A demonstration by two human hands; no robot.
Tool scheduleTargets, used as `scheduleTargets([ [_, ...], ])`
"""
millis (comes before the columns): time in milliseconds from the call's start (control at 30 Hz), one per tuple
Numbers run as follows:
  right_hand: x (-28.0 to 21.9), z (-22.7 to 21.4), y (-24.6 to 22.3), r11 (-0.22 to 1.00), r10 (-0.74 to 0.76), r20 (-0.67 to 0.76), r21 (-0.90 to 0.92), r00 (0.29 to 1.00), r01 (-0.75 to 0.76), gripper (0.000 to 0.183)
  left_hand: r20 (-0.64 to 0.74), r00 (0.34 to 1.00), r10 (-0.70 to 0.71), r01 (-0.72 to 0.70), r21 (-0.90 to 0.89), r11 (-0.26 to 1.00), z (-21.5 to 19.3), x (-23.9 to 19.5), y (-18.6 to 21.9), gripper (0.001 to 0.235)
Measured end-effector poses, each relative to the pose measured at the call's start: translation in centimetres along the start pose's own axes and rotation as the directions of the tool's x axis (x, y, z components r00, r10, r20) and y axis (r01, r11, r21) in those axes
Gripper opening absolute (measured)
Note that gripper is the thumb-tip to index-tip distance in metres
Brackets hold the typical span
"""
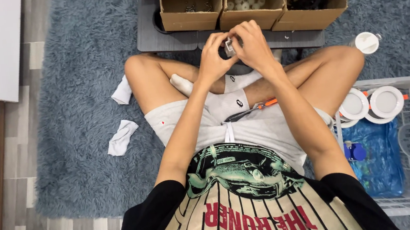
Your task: Assembling and inspecting small electrical components using a screwdriver while sitting on the floor
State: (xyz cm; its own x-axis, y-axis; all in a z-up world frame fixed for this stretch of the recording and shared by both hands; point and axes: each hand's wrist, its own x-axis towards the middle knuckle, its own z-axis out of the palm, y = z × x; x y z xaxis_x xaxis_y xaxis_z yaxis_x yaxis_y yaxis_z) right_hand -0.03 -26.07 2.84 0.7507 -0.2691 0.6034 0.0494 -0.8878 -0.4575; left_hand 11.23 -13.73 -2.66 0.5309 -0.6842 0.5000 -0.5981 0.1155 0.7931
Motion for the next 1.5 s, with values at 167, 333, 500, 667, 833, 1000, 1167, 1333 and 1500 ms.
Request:
scheduleTargets([
  [167, 0.2, -0.1, -0.1, 0.999, -0.034, 0.017, -0.012, 0.999, 0.034, 0.014, -0.008, 1.0, 0.024, -0.024, 0.008, 1.0, 0.1, 0.0, -0.2, 0.059],
  [333, 0.4, -0.2, 0.3, 0.998, -0.064, 0.046, -0.007, 0.997, 0.064, 0.016, -0.006, 1.0, 0.017, -0.017, 0.02, 1.0, 0.1, 0.1, 0.0, 0.059],
  [500, 0.4, -0.2, 0.3, 1.0, -0.02, 0.054, -0.007, 0.998, 0.021, 0.013, -0.006, 1.0, 0.014, -0.015, -0.011, 1.0, 0.0, 0.1, 0.0, 0.057],
  [667, 0.4, -0.2, 0.4, 1.0, -0.004, 0.066, 0.02, 0.998, 0.003, 0.013, -0.004, 1.0, -0.004, 0.004, -0.004, 1.0, 0.1, 0.1, -0.1, 0.057],
  [833, 0.4, -0.2, 0.3, 1.0, -0.005, 0.075, 0.02, 0.997, 0.003, 0.012, 0.006, 1.0, -0.026, 0.026, 0.009, 1.0, 0.1, 0.0, -0.1, 0.06],
  [1000, 0.3, -0.2, 0.5, 1.0, -0.028, 0.084, 0.015, 0.996, 0.027, 0.013, 0.009, 0.999, -0.036, 0.036, 0.018, 0.999, 0.1, 0.1, -0.1, 0.058],
  [1167, 0.3, -0.2, 0.3, 0.999, -0.033, 0.074, 0.013, 0.997, 0.032, 0.013, 0.002, 0.999, -0.037, 0.037, 0.024, 0.999, 0.0, 0.2, 0.0, 0.057],
  [1333, -0.6, 0.4, 2.1, 0.999, -0.011, 0.144, -0.047, 0.99, 0.018, 0.014, -0.043, 0.999, -0.002, 0.005, 0.075, 0.997, 2.0, -0.5, -4.5, 0.065],
  [1500, -0.8, 0.7, 2.8, 0.999, 0.004, 0.134, -0.032, 0.991, 0.0, 0.014, -0.046, 0.999, 0.004, -0.001, 0.073, 0.997, 2.0, -0.4, -4.4, 0.063],
])
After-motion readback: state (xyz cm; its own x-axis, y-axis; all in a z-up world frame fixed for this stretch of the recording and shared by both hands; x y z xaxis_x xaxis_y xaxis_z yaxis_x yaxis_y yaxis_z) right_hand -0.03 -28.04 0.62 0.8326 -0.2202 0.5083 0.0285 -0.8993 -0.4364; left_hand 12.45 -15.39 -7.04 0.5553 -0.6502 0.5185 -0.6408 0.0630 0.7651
